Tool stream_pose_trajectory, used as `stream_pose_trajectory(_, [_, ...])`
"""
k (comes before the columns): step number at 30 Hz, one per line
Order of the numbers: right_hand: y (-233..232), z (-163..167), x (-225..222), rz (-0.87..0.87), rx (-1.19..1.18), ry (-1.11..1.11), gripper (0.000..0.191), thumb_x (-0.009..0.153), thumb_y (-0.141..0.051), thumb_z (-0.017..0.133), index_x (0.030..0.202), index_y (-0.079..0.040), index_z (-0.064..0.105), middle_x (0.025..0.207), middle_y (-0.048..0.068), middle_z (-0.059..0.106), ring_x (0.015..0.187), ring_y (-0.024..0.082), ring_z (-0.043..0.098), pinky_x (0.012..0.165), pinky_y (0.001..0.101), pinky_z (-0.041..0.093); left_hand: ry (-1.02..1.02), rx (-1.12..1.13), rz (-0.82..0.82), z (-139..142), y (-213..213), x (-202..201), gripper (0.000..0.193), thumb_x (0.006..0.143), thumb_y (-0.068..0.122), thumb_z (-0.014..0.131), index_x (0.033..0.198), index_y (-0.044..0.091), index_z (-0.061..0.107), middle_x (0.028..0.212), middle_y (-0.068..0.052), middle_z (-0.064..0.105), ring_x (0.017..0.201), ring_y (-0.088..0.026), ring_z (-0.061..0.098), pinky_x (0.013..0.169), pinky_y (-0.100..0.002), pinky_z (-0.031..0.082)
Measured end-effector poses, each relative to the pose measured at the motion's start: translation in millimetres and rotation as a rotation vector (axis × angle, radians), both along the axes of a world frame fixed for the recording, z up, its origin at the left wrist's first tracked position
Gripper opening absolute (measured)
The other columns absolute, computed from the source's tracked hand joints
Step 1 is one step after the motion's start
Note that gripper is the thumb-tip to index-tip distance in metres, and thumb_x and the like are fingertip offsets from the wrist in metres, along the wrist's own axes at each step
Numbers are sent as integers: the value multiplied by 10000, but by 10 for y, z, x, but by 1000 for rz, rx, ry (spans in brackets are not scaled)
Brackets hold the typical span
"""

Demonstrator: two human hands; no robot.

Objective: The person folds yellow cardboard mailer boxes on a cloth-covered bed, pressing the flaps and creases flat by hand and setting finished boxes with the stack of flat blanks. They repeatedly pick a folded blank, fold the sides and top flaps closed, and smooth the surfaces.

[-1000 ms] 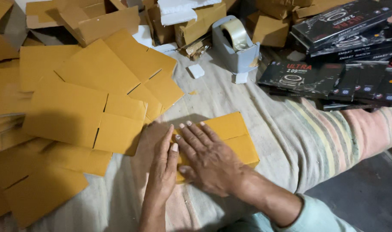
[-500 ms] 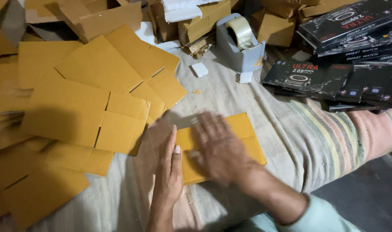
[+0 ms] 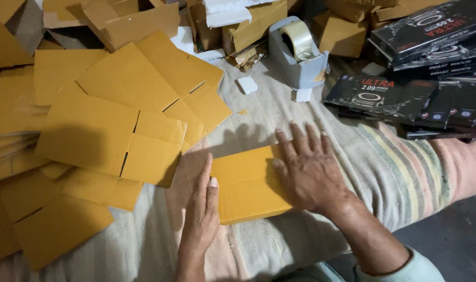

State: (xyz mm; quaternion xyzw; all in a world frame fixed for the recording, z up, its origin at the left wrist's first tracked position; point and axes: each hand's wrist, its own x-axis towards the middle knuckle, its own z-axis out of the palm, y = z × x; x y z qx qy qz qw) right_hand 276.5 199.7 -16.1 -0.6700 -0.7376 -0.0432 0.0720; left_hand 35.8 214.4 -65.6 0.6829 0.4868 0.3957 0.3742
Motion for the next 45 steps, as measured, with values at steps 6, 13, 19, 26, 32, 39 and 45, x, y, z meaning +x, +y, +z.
stream_pose_trajectory(6, [-64,-51,-221,14,137,-104,681,987,-469,340,1490,-10,368,1531,327,326,1467,499,239,1154,643,128,711,327,135,225,6,246,570,958,226,508,1482,17,425,1537,-231,430,1439,-463,319,1157,-530,248])
stream_pose_trajectory(13, [95,38,-431,145,21,48,520,932,-335,502,1339,-15,551,1265,235,577,1274,412,475,1159,556,250,728,245,115,415,121,510,353,980,248,489,1277,87,591,1294,-156,604,1233,-402,519,1032,-557,401])
stream_pose_trajectory(19, [36,178,-157,-115,-19,124,327,987,-275,496,1198,-52,611,1149,180,625,1138,374,582,1043,505,425,758,126,198,331,304,271,283,1036,268,451,1134,68,625,1156,-184,650,1128,-366,600,997,-566,445])
stream_pose_trajectory(26, [56,-40,-88,-184,98,330,579,873,-88,526,1431,48,448,1230,265,580,1101,447,588,856,494,533,752,272,57,289,244,667,243,966,212,501,1085,55,642,1101,-176,671,1090,-369,597,966,-592,411])
stream_pose_trajectory(32, [34,-52,-1,-86,163,356,618,862,-120,589,1429,66,432,1234,278,591,1103,449,612,897,485,530,587,483,-134,377,241,1165,145,924,107,506,1021,59,602,1054,-165,672,1087,-361,610,979,-521,417])
stream_pose_trajectory(39, [33,-118,-8,-150,62,344,674,809,-13,547,1465,29,399,1238,277,579,1086,458,616,900,493,528,694,265,-48,396,284,658,225,981,260,503,1008,64,611,1056,-170,672,1034,-367,617,946,-513,447])
stream_pose_trajectory(45, [34,-100,50,-100,64,367,818,758,19,551,1529,72,281,1252,332,548,1071,488,609,900,504,520,871,325,175,346,328,544,322,1041,309,458,1032,50,649,1097,-173,691,1119,-356,618,1018,-518,426])
